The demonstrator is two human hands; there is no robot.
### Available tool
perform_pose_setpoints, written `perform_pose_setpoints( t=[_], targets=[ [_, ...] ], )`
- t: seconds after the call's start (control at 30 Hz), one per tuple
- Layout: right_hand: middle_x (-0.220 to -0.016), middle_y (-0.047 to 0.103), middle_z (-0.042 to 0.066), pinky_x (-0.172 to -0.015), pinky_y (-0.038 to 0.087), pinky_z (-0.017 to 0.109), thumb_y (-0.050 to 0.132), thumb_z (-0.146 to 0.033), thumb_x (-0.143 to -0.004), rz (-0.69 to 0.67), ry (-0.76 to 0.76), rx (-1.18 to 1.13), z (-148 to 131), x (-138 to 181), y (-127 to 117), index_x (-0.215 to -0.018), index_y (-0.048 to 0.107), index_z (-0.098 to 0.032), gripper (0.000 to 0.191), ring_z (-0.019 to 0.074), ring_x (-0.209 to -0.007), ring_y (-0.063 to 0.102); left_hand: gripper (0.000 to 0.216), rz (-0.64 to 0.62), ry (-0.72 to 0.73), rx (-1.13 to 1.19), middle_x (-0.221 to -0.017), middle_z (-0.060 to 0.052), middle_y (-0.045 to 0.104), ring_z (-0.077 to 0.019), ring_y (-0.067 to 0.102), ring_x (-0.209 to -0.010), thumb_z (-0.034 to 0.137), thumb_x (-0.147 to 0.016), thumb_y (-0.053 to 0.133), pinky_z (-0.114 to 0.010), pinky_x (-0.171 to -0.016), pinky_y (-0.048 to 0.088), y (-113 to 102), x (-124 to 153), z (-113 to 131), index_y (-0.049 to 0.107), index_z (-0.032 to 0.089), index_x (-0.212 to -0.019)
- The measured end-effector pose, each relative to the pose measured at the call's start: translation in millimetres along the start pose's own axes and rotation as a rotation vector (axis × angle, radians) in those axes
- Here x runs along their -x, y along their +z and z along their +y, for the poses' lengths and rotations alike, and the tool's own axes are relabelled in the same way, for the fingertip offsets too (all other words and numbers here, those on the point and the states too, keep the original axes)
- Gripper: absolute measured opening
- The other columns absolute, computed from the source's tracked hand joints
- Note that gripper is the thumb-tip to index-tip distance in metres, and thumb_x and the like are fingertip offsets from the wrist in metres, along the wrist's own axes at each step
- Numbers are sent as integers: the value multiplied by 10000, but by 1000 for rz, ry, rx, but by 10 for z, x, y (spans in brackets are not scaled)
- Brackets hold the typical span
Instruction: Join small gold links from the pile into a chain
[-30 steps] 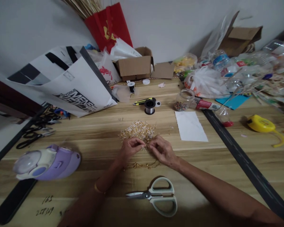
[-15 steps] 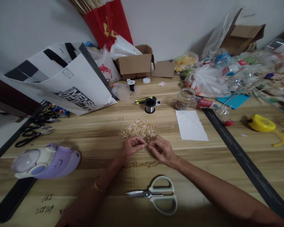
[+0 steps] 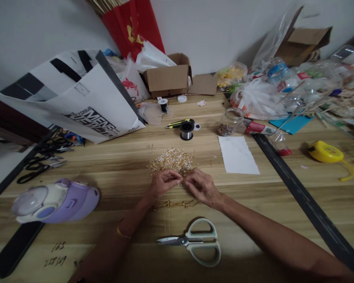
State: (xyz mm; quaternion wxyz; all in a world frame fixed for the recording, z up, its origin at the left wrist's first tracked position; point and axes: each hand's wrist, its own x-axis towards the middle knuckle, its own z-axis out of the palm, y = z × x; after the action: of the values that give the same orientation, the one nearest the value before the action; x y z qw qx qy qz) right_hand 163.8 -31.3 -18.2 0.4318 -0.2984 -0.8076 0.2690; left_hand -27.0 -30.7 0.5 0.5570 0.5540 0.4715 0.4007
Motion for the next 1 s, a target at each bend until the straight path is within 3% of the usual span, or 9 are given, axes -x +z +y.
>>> perform_pose_setpoints(
  t=[0.67, 1.0],
  targets=[
    [-796, 591, 64, -629, 460, 286, 496, -175, -894, 28, -39, 8, -6, -14, 6, -873, 557, -186, 65, 165, -722, 552, 107, -32, 146, -72, -734, -37, 640, -124, 585, -702, 238, -718, 694, -220, -672, 453, -21, 0, -73, 676, 133, -733],
    [-768, 577, 55, -611, 448, 274, 496, -165, -890, 24, -39, 11, -7, -13, 5, -853, 555, -181, 71, 156, -704, 540, 185, -33, 30, -23, -728, -47, 690, -135, 618, -690, 294, -670, 735, -230, -683, 477, -6, 3, -19, 695, 123, -728]
  ],
)
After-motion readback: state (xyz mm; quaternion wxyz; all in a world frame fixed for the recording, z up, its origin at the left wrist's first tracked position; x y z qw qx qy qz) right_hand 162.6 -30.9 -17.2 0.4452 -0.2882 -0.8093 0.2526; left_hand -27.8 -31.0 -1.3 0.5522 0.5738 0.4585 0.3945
